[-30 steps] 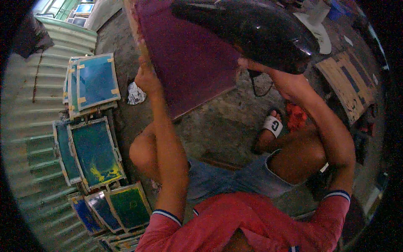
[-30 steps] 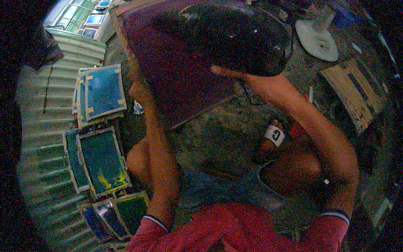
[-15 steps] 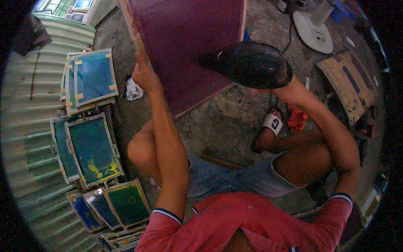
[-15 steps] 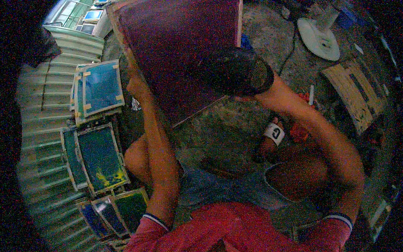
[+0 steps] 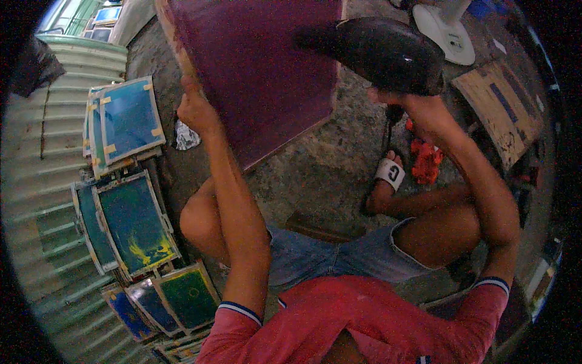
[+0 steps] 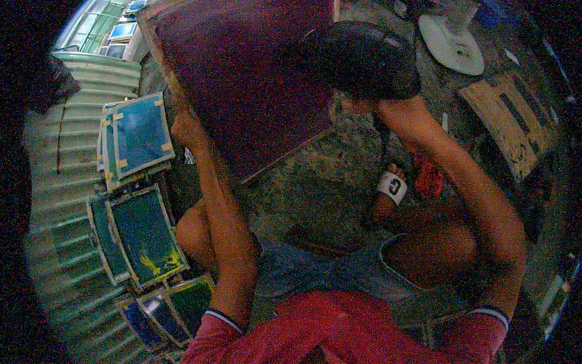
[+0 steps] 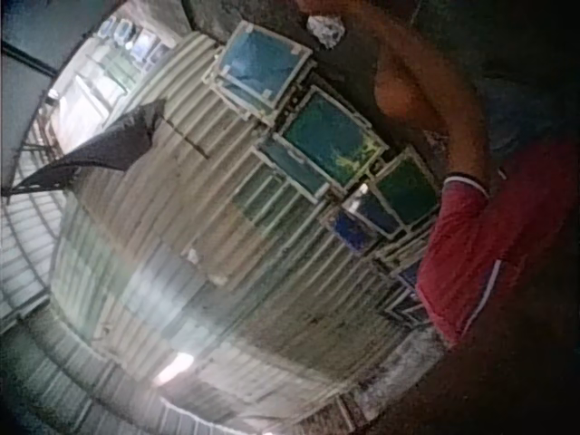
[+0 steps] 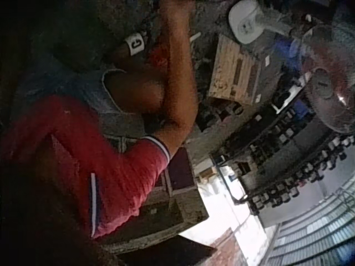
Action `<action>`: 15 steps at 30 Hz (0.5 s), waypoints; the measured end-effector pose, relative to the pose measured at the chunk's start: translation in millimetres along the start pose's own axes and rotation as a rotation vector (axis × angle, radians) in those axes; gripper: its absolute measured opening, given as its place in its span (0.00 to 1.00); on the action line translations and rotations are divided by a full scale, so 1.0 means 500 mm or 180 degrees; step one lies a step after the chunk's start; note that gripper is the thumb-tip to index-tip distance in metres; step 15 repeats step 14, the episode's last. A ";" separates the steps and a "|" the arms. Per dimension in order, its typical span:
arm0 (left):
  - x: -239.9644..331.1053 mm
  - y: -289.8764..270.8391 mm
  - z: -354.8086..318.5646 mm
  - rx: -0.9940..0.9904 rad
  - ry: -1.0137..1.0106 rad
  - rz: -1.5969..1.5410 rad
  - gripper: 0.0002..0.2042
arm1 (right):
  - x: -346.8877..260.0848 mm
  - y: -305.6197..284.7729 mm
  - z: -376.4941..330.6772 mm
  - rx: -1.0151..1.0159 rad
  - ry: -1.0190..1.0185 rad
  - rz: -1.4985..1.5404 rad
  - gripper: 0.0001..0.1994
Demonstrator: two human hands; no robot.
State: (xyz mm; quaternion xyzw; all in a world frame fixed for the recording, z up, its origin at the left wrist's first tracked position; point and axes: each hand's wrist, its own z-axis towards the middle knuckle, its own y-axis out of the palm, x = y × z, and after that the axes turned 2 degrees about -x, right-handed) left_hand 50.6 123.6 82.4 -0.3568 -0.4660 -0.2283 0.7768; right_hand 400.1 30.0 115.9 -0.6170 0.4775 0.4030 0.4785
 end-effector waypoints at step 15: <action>0.007 -0.110 0.137 0.0350 -0.0168 0.0640 0.33 | -0.008 -0.080 0.071 0.0889 0.0382 0.1425 0.21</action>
